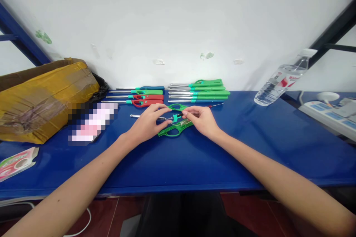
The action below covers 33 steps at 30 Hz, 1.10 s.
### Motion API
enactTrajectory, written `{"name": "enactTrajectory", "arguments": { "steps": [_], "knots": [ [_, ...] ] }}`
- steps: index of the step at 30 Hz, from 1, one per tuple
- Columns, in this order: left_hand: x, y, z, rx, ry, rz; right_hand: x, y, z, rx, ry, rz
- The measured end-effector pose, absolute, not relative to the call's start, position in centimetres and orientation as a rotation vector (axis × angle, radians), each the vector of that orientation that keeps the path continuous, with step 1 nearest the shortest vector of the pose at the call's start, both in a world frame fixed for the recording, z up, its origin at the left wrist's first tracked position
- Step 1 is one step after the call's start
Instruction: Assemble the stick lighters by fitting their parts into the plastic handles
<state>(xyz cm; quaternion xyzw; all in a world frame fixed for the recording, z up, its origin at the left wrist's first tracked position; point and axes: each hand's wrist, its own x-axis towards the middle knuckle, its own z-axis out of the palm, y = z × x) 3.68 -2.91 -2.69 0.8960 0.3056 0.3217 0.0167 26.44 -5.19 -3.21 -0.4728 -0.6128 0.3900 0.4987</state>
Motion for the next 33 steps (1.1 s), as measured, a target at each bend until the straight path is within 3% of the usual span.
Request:
{"name": "enactTrajectory", "arguments": {
  "steps": [13, 19, 24, 33],
  "knots": [
    [5.0, -3.1, -4.1, 2.940, 0.871, 1.051, 26.4, -5.3, -3.1, -1.113, -1.557, 1.040],
    [5.0, -3.6, -3.6, 3.056, 0.872, 1.036, 27.0, -5.9, -2.2, -1.200, -1.911, 0.469],
    [5.1, -3.8, -3.7, 3.151, 0.857, 1.025, 26.8, -6.3, -2.2, -1.181, -1.958, 0.247],
    [5.0, -3.5, -4.0, 2.991, 0.917, 1.081, 26.9, -5.9, -2.3, -1.210, -1.791, 0.522]
  ]
}}
